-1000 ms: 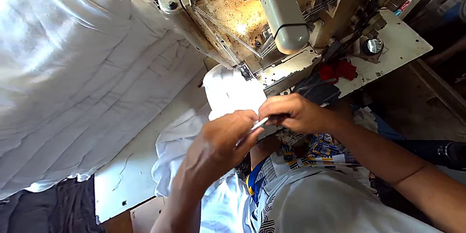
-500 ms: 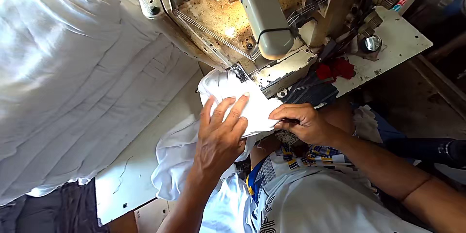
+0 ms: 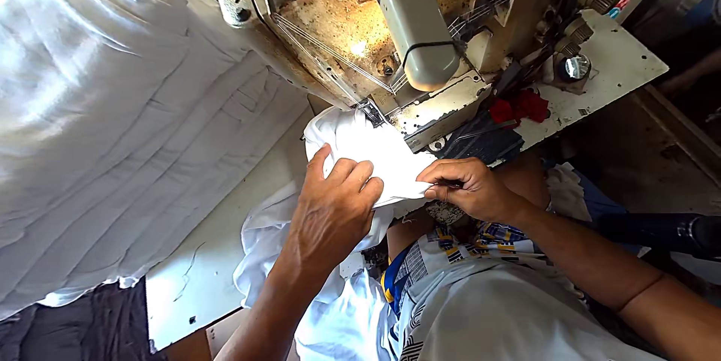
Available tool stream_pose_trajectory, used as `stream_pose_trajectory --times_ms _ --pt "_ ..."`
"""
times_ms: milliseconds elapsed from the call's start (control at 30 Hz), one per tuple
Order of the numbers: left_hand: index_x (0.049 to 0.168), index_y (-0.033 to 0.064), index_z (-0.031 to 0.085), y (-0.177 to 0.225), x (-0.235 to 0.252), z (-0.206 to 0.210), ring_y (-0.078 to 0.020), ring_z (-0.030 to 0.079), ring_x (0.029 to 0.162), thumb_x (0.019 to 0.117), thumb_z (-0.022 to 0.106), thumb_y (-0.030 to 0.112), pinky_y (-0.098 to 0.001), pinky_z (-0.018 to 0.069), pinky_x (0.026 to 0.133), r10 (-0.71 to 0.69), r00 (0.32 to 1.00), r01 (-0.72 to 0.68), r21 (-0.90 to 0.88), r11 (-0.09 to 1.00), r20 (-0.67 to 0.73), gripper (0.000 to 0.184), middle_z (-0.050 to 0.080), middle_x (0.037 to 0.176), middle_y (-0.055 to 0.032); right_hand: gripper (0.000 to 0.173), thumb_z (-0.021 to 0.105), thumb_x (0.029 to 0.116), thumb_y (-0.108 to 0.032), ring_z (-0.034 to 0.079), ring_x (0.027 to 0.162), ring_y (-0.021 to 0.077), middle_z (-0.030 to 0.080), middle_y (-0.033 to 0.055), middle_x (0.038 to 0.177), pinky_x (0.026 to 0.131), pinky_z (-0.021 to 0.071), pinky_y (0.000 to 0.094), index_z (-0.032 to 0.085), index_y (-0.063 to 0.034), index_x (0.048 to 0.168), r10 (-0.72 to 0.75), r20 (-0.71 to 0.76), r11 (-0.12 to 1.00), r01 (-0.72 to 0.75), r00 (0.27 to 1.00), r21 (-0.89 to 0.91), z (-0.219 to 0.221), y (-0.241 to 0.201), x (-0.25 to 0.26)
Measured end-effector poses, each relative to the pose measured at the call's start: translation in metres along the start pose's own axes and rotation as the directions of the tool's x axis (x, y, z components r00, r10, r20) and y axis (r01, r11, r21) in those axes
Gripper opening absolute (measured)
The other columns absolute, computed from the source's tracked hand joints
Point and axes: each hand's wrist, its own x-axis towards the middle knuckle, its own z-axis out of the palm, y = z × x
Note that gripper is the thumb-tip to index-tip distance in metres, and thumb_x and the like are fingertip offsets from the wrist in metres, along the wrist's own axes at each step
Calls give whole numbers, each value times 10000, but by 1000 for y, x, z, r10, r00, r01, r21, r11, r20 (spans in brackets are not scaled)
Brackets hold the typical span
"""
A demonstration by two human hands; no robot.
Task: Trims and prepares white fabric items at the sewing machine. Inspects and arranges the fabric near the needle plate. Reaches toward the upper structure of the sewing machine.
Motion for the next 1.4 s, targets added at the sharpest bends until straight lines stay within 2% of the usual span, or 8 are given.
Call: stream_pose_trajectory --times_ms 100,300,433,533,633,700,867,1400 --pt "867 34 684 0 1 -1 -349 609 1271 915 581 90 -628 402 1106 30 1000 -30 -28 999 7 127 649 1370 -122 80 684 963 -20 691 908 115 724 93 1020 787 601 255 725 42 993 -6 -1 1000 6 1000 6 0 0 0" --pt "873 51 658 -1 4 -7 -326 680 918 970 521 55 -614 422 1048 56 997 -56 2 998 -43 168 675 839 -109 74 682 960 -5 694 901 124 721 99 1019 785 607 262 723 47 993 5 -6 999 -5 1000 36 1 -6 1" --pt "1094 49 678 -2 5 4 -350 653 892 979 476 163 -647 370 1064 9 1000 -9 27 1000 -8 258 652 869 -122 64 682 956 -4 676 841 110 718 93 994 729 588 247 722 42 976 18 -27 999 -17 999 49 1 -7 2" --pt "1232 41 656 0 4 18 -346 641 818 975 600 285 -650 375 1053 -54 997 56 37 998 -63 359 646 840 -125 54 682 952 2 667 826 103 714 91 982 714 578 236 718 41 965 20 -47 999 -18 999 45 2 -9 2" --pt "1205 29 672 6 4 23 -333 612 745 945 621 169 -607 399 1015 -141 972 159 82 984 -187 300 627 784 -121 57 677 956 4 668 834 109 709 93 974 724 582 241 717 43 966 16 -48 999 -14 999 52 4 -11 4" --pt "1066 23 689 9 6 19 -343 589 749 941 576 60 -591 411 975 -170 952 205 117 972 -254 173 587 774 -134 58 678 957 0 668 834 107 710 91 976 723 583 241 718 40 969 11 -44 999 -9 999 43 3 -14 4" --pt "935 23 688 12 8 6 -341 658 1114 937 557 -50 -642 339 1113 -144 973 171 140 975 -182 150 672 1301 -123 62 681 955 -3 672 841 113 713 94 987 729 586 247 719 42 974 8 -38 999 -6 999 47 2 -10 2" --pt "947 1 673 4 11 2 -325 642 1231 928 552 -40 -604 400 1093 -166 986 167 100 981 -26 130 650 1370 -141 66 688 953 -13 644 774 93 716 90 1018 656 556 225 727 30 985 41 -68 997 -36 997 66 2 -1 7"
